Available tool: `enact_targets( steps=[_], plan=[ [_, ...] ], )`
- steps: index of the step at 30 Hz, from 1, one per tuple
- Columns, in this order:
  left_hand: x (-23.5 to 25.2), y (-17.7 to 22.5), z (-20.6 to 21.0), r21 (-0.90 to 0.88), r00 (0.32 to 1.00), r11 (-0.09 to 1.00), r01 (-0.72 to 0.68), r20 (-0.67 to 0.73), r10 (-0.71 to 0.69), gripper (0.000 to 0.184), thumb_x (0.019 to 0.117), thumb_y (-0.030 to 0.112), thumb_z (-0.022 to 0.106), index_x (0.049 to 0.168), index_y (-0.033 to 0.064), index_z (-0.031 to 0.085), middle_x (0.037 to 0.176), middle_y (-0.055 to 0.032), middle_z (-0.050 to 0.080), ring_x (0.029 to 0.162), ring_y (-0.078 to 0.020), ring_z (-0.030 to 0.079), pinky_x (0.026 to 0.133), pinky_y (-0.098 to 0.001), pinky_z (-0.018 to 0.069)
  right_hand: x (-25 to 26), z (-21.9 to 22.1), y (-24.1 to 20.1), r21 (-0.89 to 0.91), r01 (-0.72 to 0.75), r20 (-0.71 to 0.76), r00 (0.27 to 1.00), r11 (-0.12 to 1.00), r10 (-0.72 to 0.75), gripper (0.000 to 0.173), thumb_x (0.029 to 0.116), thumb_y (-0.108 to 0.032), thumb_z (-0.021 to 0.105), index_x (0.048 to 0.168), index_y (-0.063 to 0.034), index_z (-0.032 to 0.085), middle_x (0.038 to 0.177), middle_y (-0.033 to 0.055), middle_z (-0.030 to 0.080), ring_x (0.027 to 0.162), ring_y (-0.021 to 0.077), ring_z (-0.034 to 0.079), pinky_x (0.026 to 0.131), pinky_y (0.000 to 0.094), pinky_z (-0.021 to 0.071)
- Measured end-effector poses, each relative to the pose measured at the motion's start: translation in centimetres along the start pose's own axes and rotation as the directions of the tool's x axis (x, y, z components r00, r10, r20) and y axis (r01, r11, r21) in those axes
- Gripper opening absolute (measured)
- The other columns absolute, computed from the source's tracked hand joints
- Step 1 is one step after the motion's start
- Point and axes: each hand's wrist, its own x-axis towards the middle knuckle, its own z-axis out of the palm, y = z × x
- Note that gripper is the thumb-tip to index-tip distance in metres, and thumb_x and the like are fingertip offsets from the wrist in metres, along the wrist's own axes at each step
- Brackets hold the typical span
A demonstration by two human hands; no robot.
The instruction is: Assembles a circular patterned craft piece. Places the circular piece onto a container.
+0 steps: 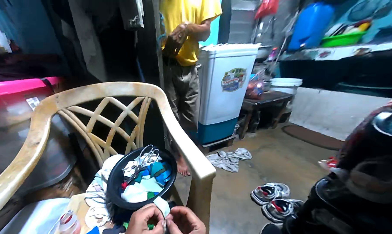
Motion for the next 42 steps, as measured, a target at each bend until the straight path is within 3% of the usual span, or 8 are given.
enact_targets(
  steps=[8,14,20,24,27,33,37,42],
  plan=[
    [0.6,-1.2,-0.8,-0.395,0.962,0.881,0.262,0.028,-0.273,0.018,0.0922,-0.005,0.05,0.085,0.0069,0.062,0.072,0.0088,0.061,0.065,0.0008,0.059,0.065,-0.0198,0.051,0.2,-0.2,0.4,0.079,-0.103,-0.037,0.994,0.991,0.107,0.02,0.0794,0.015,0.062,0.093,0.0023,0.068,0.083,-0.0032,0.072,0.075,-0.0001,0.067,0.073,0.0199,0.0581],
    [4.2,-2.1,-2.0,-0.67,0.901,0.703,0.238,-0.118,-0.417,0.022,0.09,-0.001,0.041,0.079,0.0109,0.055,0.077,0.0014,0.069,0.067,-0.0058,0.066,0.062,-0.0228,0.0561,0.4,-0.2,0.9,0.161,-0.118,-0.077,0.988,0.98,0.131,0.028,0.079,0.016,0.052,0.082,-0.0051,0.07,0.085,-0.0068,0.07,0.078,-0.0029,0.064,0.072,0.0158,0.0544],
    [10.5,-3.2,-4.2,-0.117,0.972,0.972,0.204,-0.098,-0.216,0.008,0.083,-0.007,0.061,0.084,0.0005,0.057,0.08,-0.0016,0.061,0.07,-0.0059,0.056,0.064,-0.0246,0.0473,0.3,0.2,1.2,0.208,-0.126,-0.045,0.989,0.97,0.138,0.03,0.0803,0.016,0.049,0.081,-0.0055,0.069,0.089,-0.0056,0.07,0.084,-0.002,0.064,0.076,0.0174,0.0551],
    [13.3,-3.5,-5.0,0.377,0.936,0.925,0.041,0.309,-0.168,0.021,0.09,-0.004,0.059,0.109,-0.008,0.067,0.102,-0.0213,0.068,0.094,-0.0293,0.065,0.087,-0.0465,0.0518,0.5,0.7,1.2,0.257,-0.187,-0.025,0.98,0.948,0.2,0.029,0.0854,0.014,0.046,0.086,-0.0048,0.068,0.089,-0.0048,0.068,0.083,-0.0012,0.064,0.076,0.0177,0.055],
    [12.5,-2.9,-4.8,0.491,0.931,0.871,-0.01,0.322,-0.171,0.025,0.0943,0.001,0.059,0.116,-0.006,0.07,0.121,-0.0269,0.066,0.119,-0.0424,0.061,0.105,-0.0597,0.0435,0.7,0.7,1.3,0.349,-0.263,0.024,0.962,0.9,0.271,0.025,0.089,0.009,0.046,0.092,-0.0052,0.066,0.086,-0.0022,0.068,0.077,0.0022,0.066,0.071,0.0197,0.0562],
    [2.8,0.1,-3.4,-0.202,0.92,0.9,0.386,0.013,-0.392,0.03,0.1063,0.026,0.054,0.108,-0.0012,0.067,0.098,-0.0065,0.071,0.087,-0.0123,0.071,0.081,-0.0316,0.0602,0.4,1.2,1.8,0.507,-0.263,0.155,0.965,0.821,0.213,0.021,0.0887,0.007,0.056,0.097,-0.0097,0.067,0.095,0.0009,0.072,0.084,0.0047,0.069,0.074,0.0206,0.0588],
    [-2.8,-0.3,-2.1,-0.464,0.917,0.811,0.357,0.007,-0.399,0.036,0.0904,0.016,0.071,0.119,-0.0033,0.061,0.102,-0.0041,0.07,0.09,-0.0087,0.07,0.081,-0.0281,0.0601,-0.3,1.9,2.1,0.533,-0.251,0.23,0.962,0.808,0.147,0.02,0.0856,0.006,0.063,0.095,-0.0109,0.069,0.093,0.0013,0.071,0.085,0.0057,0.069,0.075,0.0217,0.0592],
    [-6.1,-0.7,-2.4,-0.449,0.917,0.861,0.239,-0.188,-0.352,0.029,0.0777,-0.009,0.075,0.103,-0.0007,0.064,0.092,-0.0008,0.07,0.081,-0.0048,0.069,0.074,-0.0204,0.06,-1.6,3.0,2.4,0.545,-0.318,0.324,0.933,0.776,0.155,0.019,0.0816,0.0,0.071,0.097,-0.0114,0.069,0.095,0.0015,0.069,0.082,0.0046,0.067,0.07,0.0189,0.0569]
  ],
)
